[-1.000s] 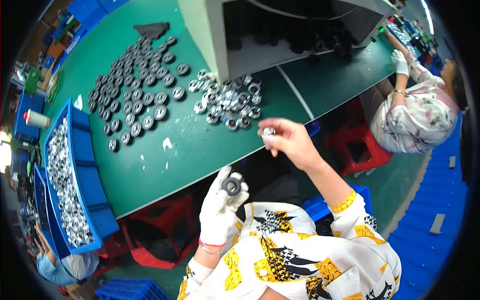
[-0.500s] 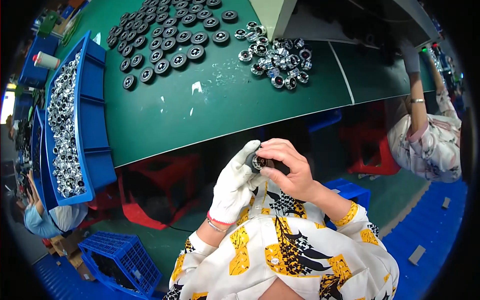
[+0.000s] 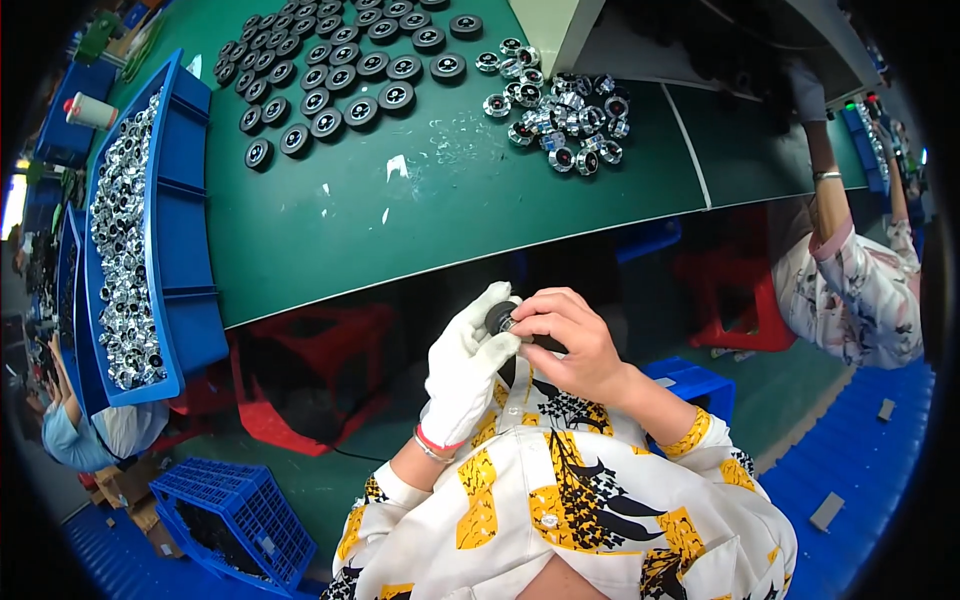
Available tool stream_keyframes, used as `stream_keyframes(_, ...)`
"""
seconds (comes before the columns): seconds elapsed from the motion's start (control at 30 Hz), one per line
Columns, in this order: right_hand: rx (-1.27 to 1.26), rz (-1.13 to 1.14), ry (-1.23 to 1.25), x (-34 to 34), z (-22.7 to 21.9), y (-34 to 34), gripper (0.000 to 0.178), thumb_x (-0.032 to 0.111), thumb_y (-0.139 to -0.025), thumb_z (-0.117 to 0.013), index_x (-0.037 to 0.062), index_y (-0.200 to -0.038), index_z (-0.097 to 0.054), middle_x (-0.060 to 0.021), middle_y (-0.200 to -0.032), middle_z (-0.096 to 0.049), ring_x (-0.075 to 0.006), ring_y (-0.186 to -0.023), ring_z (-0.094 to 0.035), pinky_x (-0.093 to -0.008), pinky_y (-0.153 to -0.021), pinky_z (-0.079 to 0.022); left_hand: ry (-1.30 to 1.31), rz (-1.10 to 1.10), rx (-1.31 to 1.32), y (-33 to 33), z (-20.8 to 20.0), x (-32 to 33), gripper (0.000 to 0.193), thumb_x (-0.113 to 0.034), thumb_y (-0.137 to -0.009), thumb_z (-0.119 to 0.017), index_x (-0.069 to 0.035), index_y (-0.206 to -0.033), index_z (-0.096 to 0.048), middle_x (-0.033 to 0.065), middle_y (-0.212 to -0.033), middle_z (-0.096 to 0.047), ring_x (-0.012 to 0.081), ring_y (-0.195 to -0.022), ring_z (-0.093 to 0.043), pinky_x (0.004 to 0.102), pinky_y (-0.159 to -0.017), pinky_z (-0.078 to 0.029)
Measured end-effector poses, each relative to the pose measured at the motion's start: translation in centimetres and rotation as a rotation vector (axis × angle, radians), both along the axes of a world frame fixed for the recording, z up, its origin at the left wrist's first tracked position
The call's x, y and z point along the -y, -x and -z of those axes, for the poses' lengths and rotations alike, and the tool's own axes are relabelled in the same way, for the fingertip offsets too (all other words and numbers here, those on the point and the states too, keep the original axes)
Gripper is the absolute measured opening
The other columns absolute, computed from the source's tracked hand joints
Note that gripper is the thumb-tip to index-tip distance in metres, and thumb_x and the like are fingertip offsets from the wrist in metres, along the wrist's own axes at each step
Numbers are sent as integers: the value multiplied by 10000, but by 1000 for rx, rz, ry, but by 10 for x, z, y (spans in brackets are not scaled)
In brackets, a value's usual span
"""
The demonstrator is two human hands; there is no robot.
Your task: Assembling plastic wheel and gear components at a factory workbench.
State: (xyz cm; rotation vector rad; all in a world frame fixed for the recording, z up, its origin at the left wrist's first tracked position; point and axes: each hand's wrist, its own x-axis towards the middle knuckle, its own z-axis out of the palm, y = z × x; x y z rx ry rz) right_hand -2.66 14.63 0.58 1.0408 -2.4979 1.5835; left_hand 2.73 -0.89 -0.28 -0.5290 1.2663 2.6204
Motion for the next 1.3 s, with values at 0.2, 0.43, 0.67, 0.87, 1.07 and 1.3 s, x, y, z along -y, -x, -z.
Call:
stream_keyframes(0.2, 139, -49, -98, -10, -3, 6, 453, 9, -702, -714, 29, -1126, -556, -119, -1154, -529, -267, -964, -563, -350, -799, -490, 155, 31, -129, -2, 5, -2, 547, 58, -847, -564, 57, -1360, -371, 151, -1349, -461, 187, -1169, -493, 311, -981, -422)
stream_keyframes(0.43, 331, -61, 0, -12, -3, 3, 462, -26, -703, -704, 25, -1116, -504, -138, -1057, -527, -279, -859, -573, -335, -708, -503, 542, 76, -253, -2, -7, -6, 531, 105, -813, -540, 52, -1330, -433, 152, -1284, -519, 188, -1048, -578, 290, -885, -478)
stream_keyframes(0.67, 53, 26, -150, -6, -8, 1, 365, -50, -684, -682, 8, -1011, -531, -131, -860, -521, -274, -770, -562, -348, -642, -489, 1043, 86, -421, 0, -6, -6, 474, 131, -795, -543, 37, -1259, -519, 136, -1106, -621, 165, -914, -630, 266, -810, -504)
stream_keyframes(0.87, 151, 32, -181, -7, 0, 6, 368, -54, -661, -673, 13, -995, -533, -116, -823, -504, -284, -770, -555, -357, -623, -482, 690, 112, -178, 6, -5, -11, 470, 107, -789, -575, 45, -1251, -514, 143, -1072, -635, 161, -917, -635, 268, -809, -513)
stream_keyframes(1.07, -105, 50, -263, 1, 3, 5, 334, -45, -660, -654, 21, -969, -545, -107, -803, -506, -270, -754, -558, -349, -607, -491, 769, 62, -228, 4, 10, -7, 437, 92, -791, -591, 59, -1220, -514, 142, -1082, -636, 161, -905, -637, 263, -813, -518)
stream_keyframes(1.3, 188, 95, -118, 3, 9, 2, 312, -55, -683, -642, 21, -975, -563, -102, -803, -514, -239, -692, -566, -310, -575, -499, 250, -9, -14, 10, 12, -6, 384, 49, -829, -569, 65, -1210, -515, 133, -1085, -613, 168, -931, -621, 282, -804, -538)
